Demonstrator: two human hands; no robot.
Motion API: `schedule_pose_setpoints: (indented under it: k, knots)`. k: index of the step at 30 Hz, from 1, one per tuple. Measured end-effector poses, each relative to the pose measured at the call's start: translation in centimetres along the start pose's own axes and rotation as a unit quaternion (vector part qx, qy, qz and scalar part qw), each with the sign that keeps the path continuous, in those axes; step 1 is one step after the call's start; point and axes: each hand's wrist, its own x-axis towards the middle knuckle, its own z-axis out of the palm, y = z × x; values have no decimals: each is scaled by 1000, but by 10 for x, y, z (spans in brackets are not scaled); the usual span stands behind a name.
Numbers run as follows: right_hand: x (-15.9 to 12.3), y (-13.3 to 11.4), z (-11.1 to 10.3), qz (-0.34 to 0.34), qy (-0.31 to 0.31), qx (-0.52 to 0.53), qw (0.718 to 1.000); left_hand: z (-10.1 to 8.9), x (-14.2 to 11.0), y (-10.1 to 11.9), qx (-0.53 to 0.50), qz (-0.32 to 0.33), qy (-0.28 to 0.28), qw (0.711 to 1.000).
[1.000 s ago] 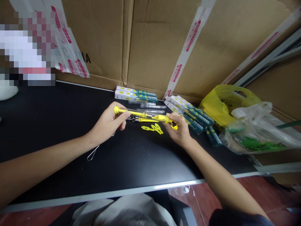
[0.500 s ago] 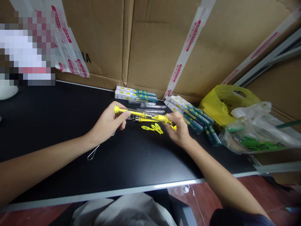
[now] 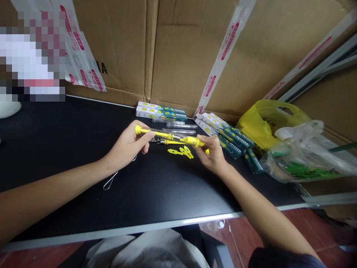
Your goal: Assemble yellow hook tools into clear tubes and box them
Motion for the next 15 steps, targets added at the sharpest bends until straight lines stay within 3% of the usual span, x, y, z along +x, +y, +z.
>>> schedule_pose_setpoints:
  k: [5, 11, 15]
  knots:
    - [0, -1, 0, 21, -9, 12, 1000, 0, 1, -1, -1, -7, 5, 1000]
    - [-5, 3, 4, 105, -29, 68, 992, 0, 2, 0, 4, -35, 6, 999]
    - [-6, 3, 4, 108, -32, 84, 990, 0, 3, 1, 2, -56, 7, 998]
